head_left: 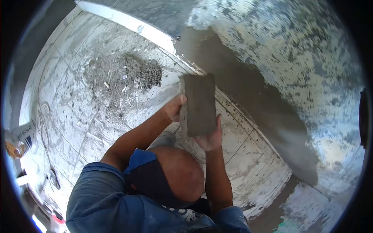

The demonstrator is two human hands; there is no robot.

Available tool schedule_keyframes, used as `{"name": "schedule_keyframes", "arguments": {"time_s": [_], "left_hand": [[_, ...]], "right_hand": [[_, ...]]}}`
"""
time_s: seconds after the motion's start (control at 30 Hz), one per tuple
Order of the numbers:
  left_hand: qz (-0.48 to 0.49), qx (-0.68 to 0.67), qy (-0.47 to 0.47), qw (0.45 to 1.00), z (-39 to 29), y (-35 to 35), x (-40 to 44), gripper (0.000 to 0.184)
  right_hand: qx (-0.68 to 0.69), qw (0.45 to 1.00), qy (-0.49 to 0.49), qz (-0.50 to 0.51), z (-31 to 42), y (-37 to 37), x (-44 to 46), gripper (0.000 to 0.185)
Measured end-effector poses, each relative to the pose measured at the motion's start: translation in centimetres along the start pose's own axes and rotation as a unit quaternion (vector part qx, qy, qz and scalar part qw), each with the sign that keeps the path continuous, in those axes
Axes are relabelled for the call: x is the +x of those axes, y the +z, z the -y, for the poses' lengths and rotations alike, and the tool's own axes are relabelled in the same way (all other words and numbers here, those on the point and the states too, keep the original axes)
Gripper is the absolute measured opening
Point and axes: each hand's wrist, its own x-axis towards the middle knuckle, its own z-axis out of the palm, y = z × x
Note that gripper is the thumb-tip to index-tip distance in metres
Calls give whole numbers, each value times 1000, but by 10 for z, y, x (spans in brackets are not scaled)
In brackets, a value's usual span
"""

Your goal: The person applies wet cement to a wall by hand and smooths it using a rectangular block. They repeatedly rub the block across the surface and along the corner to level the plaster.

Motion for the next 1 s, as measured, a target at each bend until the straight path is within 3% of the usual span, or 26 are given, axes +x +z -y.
{"name": "schedule_keyframes", "arguments": {"time_s": [0.07,0.1,0.17,0.2,0.27,0.3,0.37,0.43,0.5,0.53,0.6,0.63,0.67,0.7,0.73,0.8,0.83,0.87,0.93,0.97,1.0], "left_hand": [[-181,28,145,972,-19,21,2,78],[-179,19,157,971,-28,27,8,78],[-417,163,315,837,-48,32,25,87],[-421,152,322,834,-53,32,34,87],[-441,165,424,774,-61,36,57,89],[-455,158,406,777,-68,45,64,87],[-451,191,442,752,-69,35,95,88],[-459,217,467,724,-71,29,118,86],[-510,282,507,635,-70,30,134,82],[-513,278,507,634,-71,34,138,82],[-547,315,378,677,-64,53,140,81],[-549,393,359,644,-43,58,148,84],[-546,469,336,607,-14,64,150,86],[-470,484,304,673,17,71,135,87],[-389,493,269,730,36,75,120,88],[-403,444,248,761,34,67,107,88],[-409,397,229,789,33,64,103,88],[-409,394,230,790,23,61,100,88],[-430,282,405,756,-17,55,99,86],[-432,277,408,755,-33,50,105,86],[-468,307,442,701,-48,46,113,86]], "right_hand": [[-165,983,1,-85,28,-29,-16,75],[-296,944,-51,-137,47,-29,-30,72],[-518,797,-180,-253,91,-6,-57,62],[-592,704,-266,-289,117,2,-74,55],[-658,552,-402,-316,167,43,-107,48],[-685,466,-443,-343,188,77,-118,43],[-705,237,-553,-375,207,139,-137,37],[-715,114,-613,-315,241,177,-163,38],[-735,0,-643,-215,265,209,-180,36],[-729,-25,-656,-193,267,223,-177,36],[-733,-148,-647,-150,282,241,-181,37],[-737,-148,-643,-149,291,249,-183,37],[-726,-222,-634,-149,302,255,-187,38],[-710,-294,-624,-145,309,259,-186,40],[-713,-293,-622,-141,310,260,-184,40],[-704,-226,-648,-182,308,262,-174,58],[-706,-242,-639,-186,306,265,-171,54],[-706,-244,-639,-183,309,267,-172,54],[-714,-277,-616,-184,318,270,-183,52],[-725,-289,-598,-183,324,270,-186,59],[-724,-292,-598,-180,333,271,-188,59]]}}
